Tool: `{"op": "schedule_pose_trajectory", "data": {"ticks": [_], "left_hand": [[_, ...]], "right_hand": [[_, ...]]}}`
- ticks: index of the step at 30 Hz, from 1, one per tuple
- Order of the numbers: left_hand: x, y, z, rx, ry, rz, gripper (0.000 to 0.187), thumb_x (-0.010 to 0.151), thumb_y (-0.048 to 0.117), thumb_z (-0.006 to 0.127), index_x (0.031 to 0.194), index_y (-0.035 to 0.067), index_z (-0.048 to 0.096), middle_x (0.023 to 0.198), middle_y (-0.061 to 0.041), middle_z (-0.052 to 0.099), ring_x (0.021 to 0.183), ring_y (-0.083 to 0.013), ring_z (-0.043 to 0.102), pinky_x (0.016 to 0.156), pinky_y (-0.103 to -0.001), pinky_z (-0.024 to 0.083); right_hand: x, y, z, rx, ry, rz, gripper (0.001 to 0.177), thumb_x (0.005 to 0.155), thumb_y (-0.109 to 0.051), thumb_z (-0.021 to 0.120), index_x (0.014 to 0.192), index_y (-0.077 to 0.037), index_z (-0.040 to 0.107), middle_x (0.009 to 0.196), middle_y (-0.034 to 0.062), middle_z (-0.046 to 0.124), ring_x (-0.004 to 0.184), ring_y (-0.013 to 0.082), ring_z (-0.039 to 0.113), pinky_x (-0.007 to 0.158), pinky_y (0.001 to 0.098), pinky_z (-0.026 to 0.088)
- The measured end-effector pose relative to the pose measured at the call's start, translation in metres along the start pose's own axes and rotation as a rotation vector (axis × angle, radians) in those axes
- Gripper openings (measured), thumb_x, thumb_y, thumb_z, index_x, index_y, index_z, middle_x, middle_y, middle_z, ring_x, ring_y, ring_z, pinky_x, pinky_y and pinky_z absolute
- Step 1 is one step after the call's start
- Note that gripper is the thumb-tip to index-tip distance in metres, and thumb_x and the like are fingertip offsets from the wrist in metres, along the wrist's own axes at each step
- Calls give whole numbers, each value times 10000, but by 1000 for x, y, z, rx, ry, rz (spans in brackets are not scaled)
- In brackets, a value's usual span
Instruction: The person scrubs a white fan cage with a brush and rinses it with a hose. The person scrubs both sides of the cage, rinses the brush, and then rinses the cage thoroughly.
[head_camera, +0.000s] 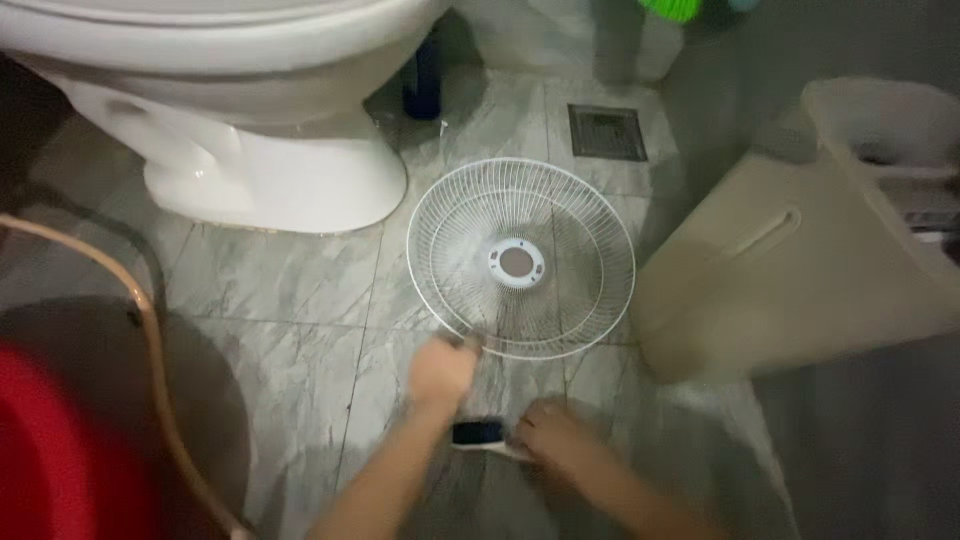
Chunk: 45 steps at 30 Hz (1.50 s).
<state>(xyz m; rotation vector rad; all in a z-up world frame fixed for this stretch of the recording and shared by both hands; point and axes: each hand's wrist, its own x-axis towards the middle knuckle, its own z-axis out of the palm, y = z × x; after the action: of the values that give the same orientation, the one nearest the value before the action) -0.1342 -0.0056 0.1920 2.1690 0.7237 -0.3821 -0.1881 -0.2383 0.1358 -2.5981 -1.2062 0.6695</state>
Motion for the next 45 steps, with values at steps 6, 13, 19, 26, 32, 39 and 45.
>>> {"op": "schedule_pose_trajectory", "data": {"ticks": [6,13,19,26,32,39,45], "left_hand": [[41,-14,7,-591,-107,-123,529,856,376,742,1084,-100,699,1029,-313,712,1042,-505,683,910,-579,517],[57,-3,25,-374,351,179,960,663,-35,774,1478,-115,272,1210,-349,600,1133,-500,613,945,-470,463],[71,4,17,-250,89,-87,683,797,211,765,1355,-31,455,1215,-297,696,1170,-415,688,1040,-434,522],[66,3,24,-197,231,-94,757,671,114,809,1336,29,457,1197,-266,675,1169,-427,640,1015,-461,500],[59,2,28,-253,279,-63,903,650,97,838,1397,-16,342,1177,-298,651,1132,-452,637,990,-468,500],[55,3,40,-238,303,-151,910,667,109,849,1418,4,346,1148,-279,674,1125,-451,649,1000,-476,511],[48,-2,52,-338,409,-42,967,635,42,848,1435,-24,309,1243,-303,606,1172,-468,606,1035,-474,478]], "right_hand": [[-23,-21,-98,450,-152,479,520,867,-166,678,1374,-144,565,1084,98,726,950,206,711,902,389,554],[-12,18,-218,256,-7,775,778,924,-234,673,1587,-207,267,1242,81,614,954,206,713,796,381,603],[42,70,-157,327,86,545,490,968,-490,591,1413,-285,596,959,73,770,792,186,722,745,352,576],[67,52,-115,278,148,665,524,1036,-447,449,1552,-393,520,896,55,660,693,234,728,645,398,597],[59,29,-103,217,230,477,430,994,-481,531,1012,-139,791,782,111,727,701,249,703,669,429,553],[71,3,-91,72,240,630,460,1053,-455,438,1008,-116,746,760,139,702,661,296,694,629,449,546],[54,52,-126,187,304,850,559,1090,-482,427,918,-60,750,720,154,700,642,291,680,648,447,539]]}}
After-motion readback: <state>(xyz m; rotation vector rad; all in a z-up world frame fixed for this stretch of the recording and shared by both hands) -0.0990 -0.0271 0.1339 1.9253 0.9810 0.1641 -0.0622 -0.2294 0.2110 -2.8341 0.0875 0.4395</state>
